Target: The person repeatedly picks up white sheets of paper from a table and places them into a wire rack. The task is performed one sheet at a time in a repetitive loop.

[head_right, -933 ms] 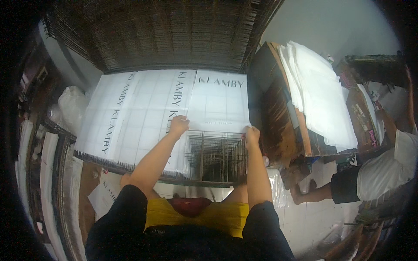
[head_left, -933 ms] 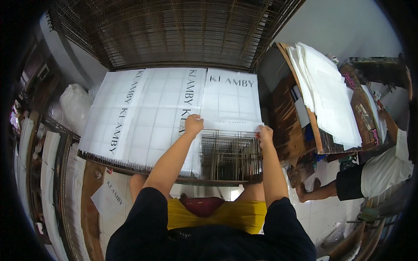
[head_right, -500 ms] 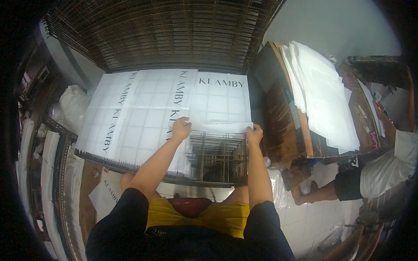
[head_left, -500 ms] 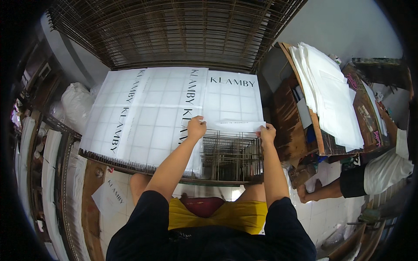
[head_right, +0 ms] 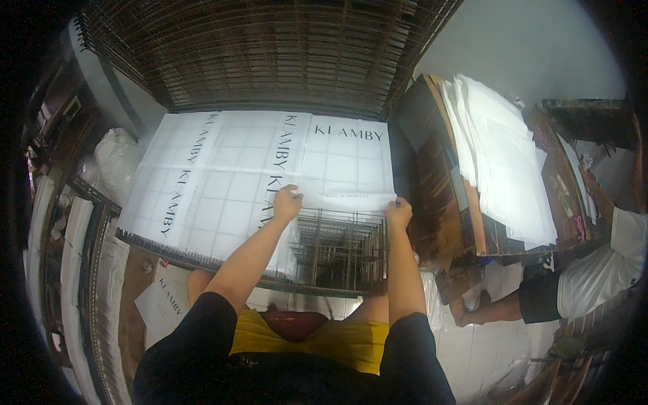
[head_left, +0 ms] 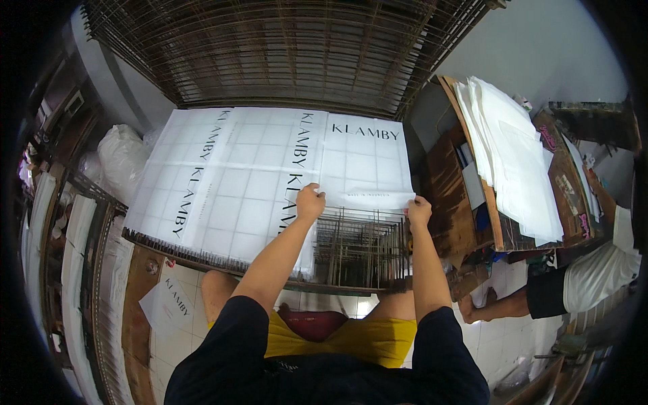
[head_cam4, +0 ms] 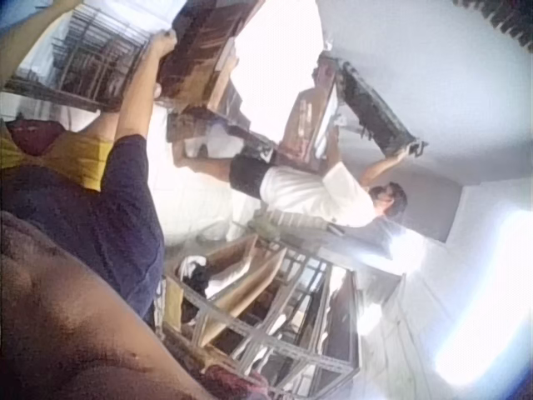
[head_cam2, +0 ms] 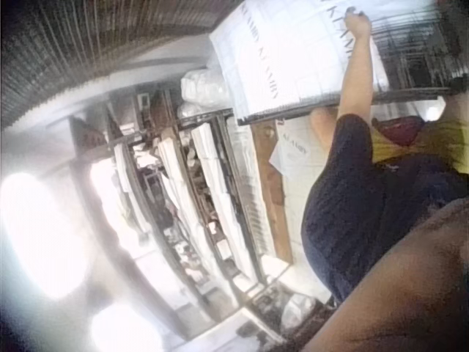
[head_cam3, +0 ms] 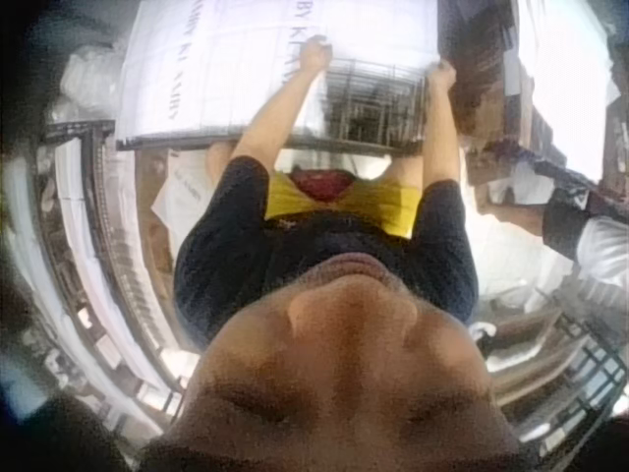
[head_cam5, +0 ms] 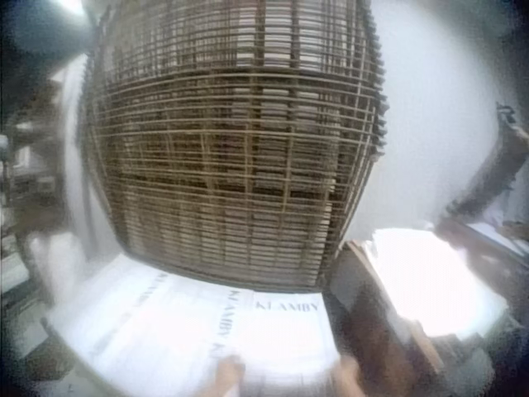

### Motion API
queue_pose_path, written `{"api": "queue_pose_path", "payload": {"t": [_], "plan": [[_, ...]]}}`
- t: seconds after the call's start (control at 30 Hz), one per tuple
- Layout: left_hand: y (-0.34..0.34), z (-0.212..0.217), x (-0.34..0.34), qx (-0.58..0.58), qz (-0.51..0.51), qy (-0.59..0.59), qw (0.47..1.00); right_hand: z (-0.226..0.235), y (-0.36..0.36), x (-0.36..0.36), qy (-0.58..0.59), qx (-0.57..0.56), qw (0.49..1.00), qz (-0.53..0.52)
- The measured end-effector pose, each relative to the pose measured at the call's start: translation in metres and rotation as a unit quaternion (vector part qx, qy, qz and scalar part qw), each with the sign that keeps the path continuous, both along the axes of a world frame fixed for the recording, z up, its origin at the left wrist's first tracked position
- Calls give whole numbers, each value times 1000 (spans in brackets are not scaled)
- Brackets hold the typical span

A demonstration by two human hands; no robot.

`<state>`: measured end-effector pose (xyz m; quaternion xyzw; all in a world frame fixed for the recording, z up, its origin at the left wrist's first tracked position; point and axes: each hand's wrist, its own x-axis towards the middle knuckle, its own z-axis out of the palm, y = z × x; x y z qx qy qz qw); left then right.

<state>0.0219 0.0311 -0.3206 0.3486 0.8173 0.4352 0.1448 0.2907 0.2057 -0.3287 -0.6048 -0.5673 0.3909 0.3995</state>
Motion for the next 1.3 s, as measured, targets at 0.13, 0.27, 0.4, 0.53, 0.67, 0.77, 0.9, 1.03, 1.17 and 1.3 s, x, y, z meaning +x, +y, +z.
{"api": "queue_pose_path", "payload": {"t": [0.13,0.27,0.4,0.53,0.67,0.77,0.9,1.03,1.17,1.3], "plan": [[-14,38,18,66,4,121,990,13,-2,18,-174,35,984,-34],[-80,89,49,122,-140,88,979,112,-13,8,-230,275,933,41],[-195,97,106,-7,-342,-106,934,278,-2,-58,-125,504,848,105],[-275,13,138,-81,-373,-119,917,450,12,-106,-251,673,694,45],[-284,-35,137,-138,-433,-64,888,504,37,-144,-389,640,662,-36],[-278,-28,132,-157,-401,-91,898,501,22,-166,-411,599,683,-73],[-279,-45,126,-156,-392,-68,904,485,-21,-133,-381,610,693,-50],[-280,-57,125,-150,-370,-101,911,427,-85,-83,-272,714,642,54],[-282,-47,125,-144,-372,-114,910,295,-167,-19,-298,679,661,115],[-279,-58,128,-126,-368,-119,913,181,-234,19,-272,622,699,225]]}}
